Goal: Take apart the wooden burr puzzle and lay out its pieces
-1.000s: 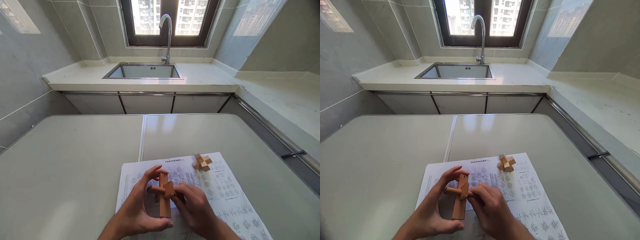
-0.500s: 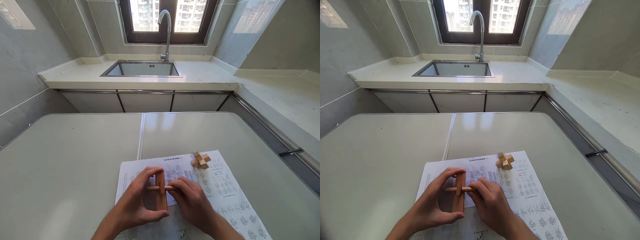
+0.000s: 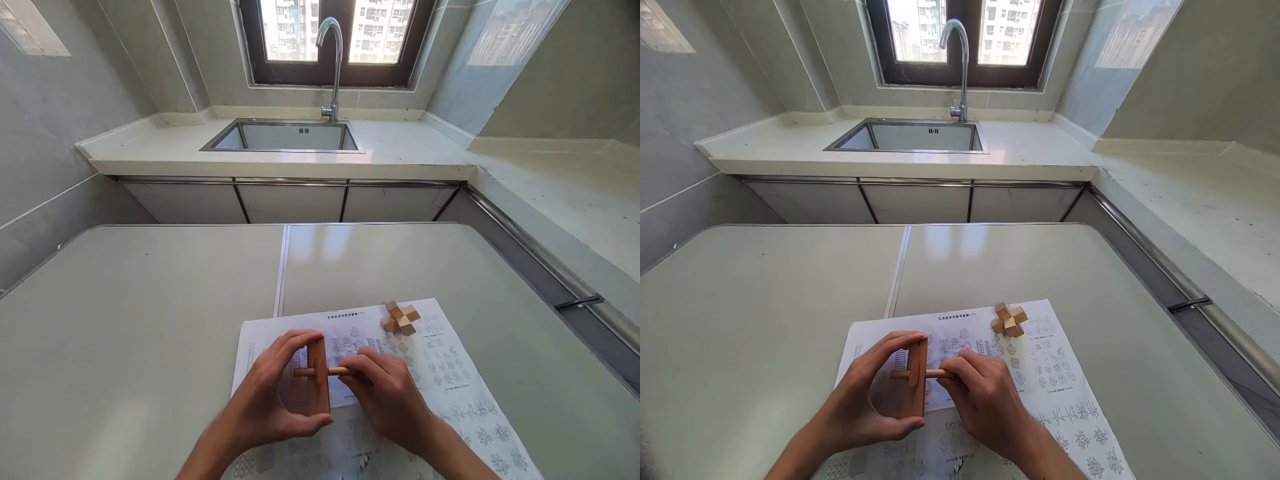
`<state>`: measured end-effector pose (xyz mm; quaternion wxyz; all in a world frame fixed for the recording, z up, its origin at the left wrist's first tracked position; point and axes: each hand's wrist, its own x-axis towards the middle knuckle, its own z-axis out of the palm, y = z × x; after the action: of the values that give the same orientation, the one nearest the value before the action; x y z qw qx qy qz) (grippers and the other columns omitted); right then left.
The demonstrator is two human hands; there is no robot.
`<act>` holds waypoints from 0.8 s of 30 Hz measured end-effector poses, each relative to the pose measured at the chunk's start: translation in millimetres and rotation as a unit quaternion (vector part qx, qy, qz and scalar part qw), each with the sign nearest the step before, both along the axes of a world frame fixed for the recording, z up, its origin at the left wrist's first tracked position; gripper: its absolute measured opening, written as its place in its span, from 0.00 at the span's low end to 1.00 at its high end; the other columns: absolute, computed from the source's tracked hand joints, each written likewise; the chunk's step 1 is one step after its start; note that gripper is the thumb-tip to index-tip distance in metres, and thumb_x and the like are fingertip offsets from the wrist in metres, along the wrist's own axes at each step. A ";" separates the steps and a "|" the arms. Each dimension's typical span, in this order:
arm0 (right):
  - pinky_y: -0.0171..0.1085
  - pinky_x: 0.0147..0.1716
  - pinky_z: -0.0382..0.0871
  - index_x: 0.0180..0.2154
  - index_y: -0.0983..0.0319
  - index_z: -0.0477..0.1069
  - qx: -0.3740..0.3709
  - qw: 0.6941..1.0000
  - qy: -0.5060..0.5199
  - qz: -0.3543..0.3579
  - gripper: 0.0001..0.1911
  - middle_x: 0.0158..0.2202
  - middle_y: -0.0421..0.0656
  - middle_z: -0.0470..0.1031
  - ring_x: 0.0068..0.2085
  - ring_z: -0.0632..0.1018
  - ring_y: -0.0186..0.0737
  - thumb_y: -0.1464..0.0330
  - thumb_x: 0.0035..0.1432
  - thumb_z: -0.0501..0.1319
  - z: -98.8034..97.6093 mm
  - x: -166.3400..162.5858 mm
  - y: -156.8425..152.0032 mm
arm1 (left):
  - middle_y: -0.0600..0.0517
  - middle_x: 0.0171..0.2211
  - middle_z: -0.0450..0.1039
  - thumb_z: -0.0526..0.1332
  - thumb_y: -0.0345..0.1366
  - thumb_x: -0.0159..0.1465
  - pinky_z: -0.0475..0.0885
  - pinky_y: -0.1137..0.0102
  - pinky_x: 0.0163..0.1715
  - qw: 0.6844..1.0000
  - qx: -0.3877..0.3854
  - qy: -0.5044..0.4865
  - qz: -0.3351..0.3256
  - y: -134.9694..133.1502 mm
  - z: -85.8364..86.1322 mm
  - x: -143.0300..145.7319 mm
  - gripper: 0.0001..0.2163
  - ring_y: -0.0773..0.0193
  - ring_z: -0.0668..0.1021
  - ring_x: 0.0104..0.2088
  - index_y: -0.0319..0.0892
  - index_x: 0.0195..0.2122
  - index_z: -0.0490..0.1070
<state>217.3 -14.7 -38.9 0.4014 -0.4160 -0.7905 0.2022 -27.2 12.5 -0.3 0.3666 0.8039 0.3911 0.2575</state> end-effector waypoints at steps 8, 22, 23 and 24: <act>0.34 0.26 0.61 0.45 0.59 0.70 0.001 1.000 0.010 0.011 0.04 0.30 0.39 0.72 0.26 0.71 0.36 0.73 0.73 0.58 -4.7 -1.1 0.1 | 0.47 0.63 0.69 0.78 0.37 0.52 0.74 0.55 0.61 1.000 0.004 -0.028 0.004 -1.4 5.5 3.8 0.44 0.47 0.74 0.62 0.56 0.68 0.58; 0.35 0.27 0.62 0.44 0.59 0.71 -0.003 0.999 -0.030 0.019 0.04 0.29 0.40 0.73 0.25 0.70 0.36 0.70 0.74 0.58 -3.7 -3.3 -1.7 | 0.44 0.61 0.71 0.78 0.46 0.53 0.74 0.51 0.61 0.979 0.047 -0.179 0.085 -10.8 16.9 1.2 0.39 0.42 0.75 0.61 0.52 0.65 0.65; 0.35 0.27 0.62 0.44 0.59 0.71 -0.007 0.999 -0.029 0.019 0.04 0.29 0.40 0.73 0.26 0.70 0.37 0.70 0.74 0.58 -3.8 -3.3 -1.5 | 0.44 0.61 0.71 0.78 0.47 0.54 0.73 0.51 0.62 0.977 0.050 -0.180 0.104 -9.4 16.5 -0.4 0.38 0.43 0.74 0.62 0.52 0.64 0.65; 0.35 0.26 0.63 0.44 0.59 0.71 -0.012 0.999 -0.026 0.019 0.04 0.30 0.40 0.74 0.26 0.71 0.37 0.71 0.74 0.58 -3.9 -3.2 -1.4 | 0.44 0.62 0.70 0.77 0.46 0.56 0.72 0.51 0.63 0.975 0.056 -0.177 0.125 -7.2 15.8 -2.5 0.37 0.43 0.74 0.63 0.52 0.64 0.65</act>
<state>214.1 -16.1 -42.8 0.3721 -0.4105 -0.8060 0.2085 -29.7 5.3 15.5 0.3496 0.7099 0.4023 0.4605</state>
